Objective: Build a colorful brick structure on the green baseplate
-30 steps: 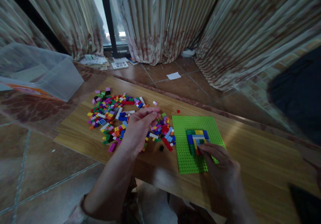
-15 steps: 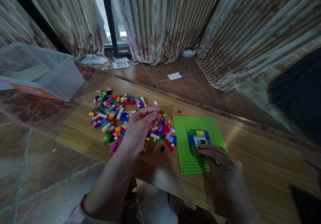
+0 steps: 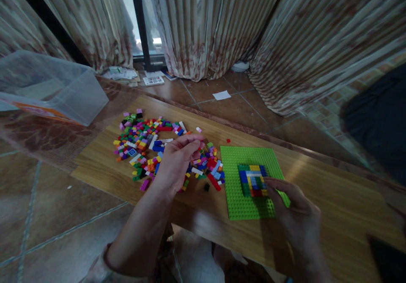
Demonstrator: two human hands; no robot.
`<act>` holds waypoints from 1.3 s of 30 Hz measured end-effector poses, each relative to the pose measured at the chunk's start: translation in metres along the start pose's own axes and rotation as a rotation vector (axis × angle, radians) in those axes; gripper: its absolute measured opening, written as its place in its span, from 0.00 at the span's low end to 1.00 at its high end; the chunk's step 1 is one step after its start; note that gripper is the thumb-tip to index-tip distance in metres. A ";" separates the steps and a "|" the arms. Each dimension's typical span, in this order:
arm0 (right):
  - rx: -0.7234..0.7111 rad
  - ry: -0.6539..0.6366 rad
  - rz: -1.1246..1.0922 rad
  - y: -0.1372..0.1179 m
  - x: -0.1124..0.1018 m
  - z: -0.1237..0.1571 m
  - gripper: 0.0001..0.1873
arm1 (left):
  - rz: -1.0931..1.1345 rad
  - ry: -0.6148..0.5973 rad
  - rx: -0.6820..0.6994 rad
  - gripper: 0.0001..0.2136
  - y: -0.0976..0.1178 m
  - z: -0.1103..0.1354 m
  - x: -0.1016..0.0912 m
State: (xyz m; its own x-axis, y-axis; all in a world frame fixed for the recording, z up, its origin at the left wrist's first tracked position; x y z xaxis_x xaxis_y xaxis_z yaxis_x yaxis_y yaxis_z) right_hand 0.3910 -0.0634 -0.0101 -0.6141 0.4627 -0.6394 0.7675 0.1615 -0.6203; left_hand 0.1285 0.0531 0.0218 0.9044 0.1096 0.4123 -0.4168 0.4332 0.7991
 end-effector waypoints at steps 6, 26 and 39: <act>-0.042 -0.088 0.206 -0.010 0.001 -0.001 0.13 | 0.002 -0.004 0.007 0.08 -0.001 0.000 -0.001; 0.167 -0.113 0.220 -0.001 0.012 0.001 0.17 | 0.010 -0.009 -0.017 0.10 -0.002 0.000 0.001; 0.235 -0.070 0.308 -0.009 0.019 0.002 0.20 | 0.000 -0.007 -0.012 0.10 -0.002 0.001 0.001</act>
Point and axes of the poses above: each hand's wrist, its own z-axis away from the middle knuckle, its own x-axis out of the palm, y = z × x, the point moved 3 cm from there along -z, towards the middle knuckle, and after that the axes turned 9 degrees about -x, right-handed, at the moved point
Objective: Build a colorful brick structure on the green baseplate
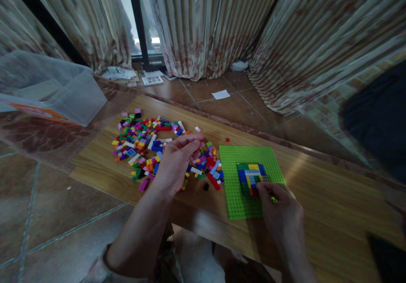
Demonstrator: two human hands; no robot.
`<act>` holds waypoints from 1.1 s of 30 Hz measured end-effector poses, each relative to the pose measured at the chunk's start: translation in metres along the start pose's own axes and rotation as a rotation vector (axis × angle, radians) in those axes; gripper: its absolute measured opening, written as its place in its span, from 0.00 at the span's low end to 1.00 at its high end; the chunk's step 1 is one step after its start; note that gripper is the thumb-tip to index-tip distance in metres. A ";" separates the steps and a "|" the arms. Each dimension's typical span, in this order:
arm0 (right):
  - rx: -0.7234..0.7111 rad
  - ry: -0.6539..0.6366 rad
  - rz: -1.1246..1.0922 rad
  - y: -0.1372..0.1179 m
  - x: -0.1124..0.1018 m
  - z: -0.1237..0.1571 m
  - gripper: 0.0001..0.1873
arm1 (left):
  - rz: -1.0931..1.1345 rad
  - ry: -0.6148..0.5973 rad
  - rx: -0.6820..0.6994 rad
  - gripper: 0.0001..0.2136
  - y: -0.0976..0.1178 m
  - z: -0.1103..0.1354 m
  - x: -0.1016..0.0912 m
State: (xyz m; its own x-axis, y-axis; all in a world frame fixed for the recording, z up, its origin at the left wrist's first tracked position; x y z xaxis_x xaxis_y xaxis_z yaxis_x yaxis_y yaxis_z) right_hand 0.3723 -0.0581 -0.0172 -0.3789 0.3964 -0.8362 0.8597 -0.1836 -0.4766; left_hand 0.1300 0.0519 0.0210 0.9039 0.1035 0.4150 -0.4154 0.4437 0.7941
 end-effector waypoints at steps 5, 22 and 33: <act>0.004 -0.002 0.025 -0.003 0.003 0.001 0.21 | 0.008 -0.008 0.009 0.09 -0.001 -0.002 -0.001; -0.023 0.027 0.031 -0.004 0.003 0.005 0.20 | -0.005 -0.006 0.001 0.09 -0.002 -0.003 -0.002; -0.228 0.055 0.354 -0.022 0.000 0.009 0.17 | 0.003 -0.006 0.002 0.10 0.000 -0.001 -0.001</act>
Point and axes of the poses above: each hand's wrist, its own z-axis away from the middle knuckle, its own x-axis out of the palm, y = z × x, the point moved 3 cm from there along -z, towards the middle knuckle, and after that the axes turned 9 degrees about -x, right-handed, at the moved point
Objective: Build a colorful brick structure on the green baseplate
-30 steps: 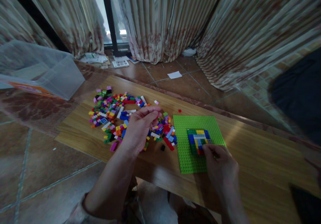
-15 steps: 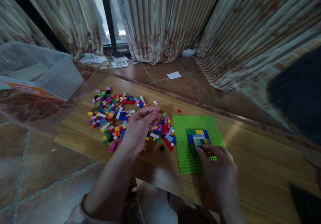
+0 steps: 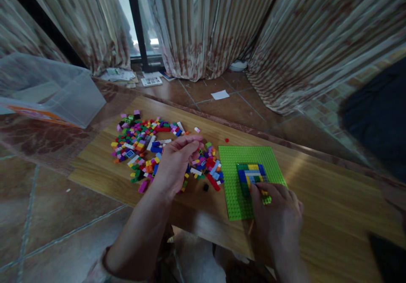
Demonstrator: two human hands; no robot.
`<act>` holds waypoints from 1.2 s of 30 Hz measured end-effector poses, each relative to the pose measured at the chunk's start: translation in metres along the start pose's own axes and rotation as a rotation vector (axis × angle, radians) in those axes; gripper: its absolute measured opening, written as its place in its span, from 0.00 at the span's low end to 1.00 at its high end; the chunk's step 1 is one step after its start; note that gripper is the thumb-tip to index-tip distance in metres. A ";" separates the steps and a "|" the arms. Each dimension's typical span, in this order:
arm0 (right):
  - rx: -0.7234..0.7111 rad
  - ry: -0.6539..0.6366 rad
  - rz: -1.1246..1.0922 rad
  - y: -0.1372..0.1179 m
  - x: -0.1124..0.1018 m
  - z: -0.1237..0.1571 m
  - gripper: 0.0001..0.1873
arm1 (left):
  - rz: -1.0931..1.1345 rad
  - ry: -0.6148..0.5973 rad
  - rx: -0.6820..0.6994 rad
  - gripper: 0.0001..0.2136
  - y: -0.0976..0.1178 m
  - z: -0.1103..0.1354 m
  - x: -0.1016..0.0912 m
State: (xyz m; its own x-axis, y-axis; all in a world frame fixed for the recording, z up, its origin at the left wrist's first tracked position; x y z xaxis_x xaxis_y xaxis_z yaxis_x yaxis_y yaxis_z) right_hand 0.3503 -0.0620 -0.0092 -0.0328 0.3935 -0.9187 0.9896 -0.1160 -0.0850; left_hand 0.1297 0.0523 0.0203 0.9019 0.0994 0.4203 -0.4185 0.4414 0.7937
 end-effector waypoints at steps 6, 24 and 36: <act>0.019 0.013 -0.007 0.001 0.001 0.001 0.17 | -0.008 0.003 -0.001 0.10 0.000 0.000 0.000; 0.088 0.053 -0.074 0.001 -0.002 0.004 0.15 | -0.008 0.006 -0.009 0.10 0.000 0.001 0.001; 0.194 0.007 -0.286 0.014 0.004 0.001 0.12 | -0.028 0.006 0.010 0.10 -0.001 0.000 0.003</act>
Point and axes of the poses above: each hand's wrist, its own z-axis away from the middle knuckle, its own x-axis out of the palm, y = z × x, the point moved 3 cm from there along -z, towards the middle knuckle, and after that the axes turned 9 degrees about -x, right-handed, at the moved point
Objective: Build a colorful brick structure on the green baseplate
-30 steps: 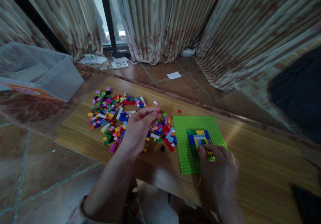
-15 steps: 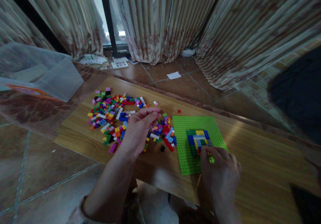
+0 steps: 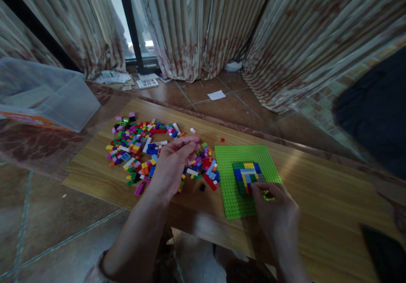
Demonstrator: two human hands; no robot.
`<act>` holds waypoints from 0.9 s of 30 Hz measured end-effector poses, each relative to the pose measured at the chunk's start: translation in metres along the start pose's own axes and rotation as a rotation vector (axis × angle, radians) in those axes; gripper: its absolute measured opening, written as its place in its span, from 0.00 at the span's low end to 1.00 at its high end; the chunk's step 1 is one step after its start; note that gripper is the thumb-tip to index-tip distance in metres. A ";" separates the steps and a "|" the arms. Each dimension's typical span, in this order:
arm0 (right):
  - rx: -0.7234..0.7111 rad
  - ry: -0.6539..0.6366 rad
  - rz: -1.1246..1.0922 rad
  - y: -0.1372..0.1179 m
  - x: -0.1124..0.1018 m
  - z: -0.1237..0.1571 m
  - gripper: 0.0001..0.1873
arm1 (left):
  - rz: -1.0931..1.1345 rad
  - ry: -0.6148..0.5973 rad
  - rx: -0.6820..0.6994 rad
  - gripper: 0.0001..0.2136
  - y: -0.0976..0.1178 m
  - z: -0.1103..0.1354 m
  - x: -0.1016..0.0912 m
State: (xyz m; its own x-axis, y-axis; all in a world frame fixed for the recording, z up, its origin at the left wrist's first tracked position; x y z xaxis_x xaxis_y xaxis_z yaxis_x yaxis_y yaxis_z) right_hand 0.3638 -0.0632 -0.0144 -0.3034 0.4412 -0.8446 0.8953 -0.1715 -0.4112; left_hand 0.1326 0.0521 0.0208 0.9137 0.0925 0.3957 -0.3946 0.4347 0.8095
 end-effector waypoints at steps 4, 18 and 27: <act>0.024 -0.017 -0.012 -0.002 0.003 -0.007 0.12 | -0.002 -0.009 -0.006 0.11 -0.002 0.000 0.002; 0.053 0.162 -0.051 0.032 -0.011 -0.014 0.17 | -0.496 -0.261 0.083 0.10 -0.054 0.021 0.049; -0.073 -0.040 0.106 0.039 -0.011 0.003 0.16 | -1.014 -0.269 0.355 0.25 -0.085 0.033 0.076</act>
State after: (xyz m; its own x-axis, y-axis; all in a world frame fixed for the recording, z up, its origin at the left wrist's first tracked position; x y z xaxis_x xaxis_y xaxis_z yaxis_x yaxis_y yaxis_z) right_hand 0.4009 -0.0775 -0.0226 -0.2174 0.3882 -0.8956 0.9440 -0.1498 -0.2940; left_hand 0.2327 -0.0072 -0.0038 0.7951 -0.3770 -0.4751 0.4802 -0.0871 0.8728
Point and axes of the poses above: each hand's wrist, its own z-axis away from the middle knuckle, its own x-axis out of the palm, y = z × x, the point moved 3 cm from there along -z, towards the middle knuckle, and after that the axes turned 9 degrees about -x, right-handed, at the moved point
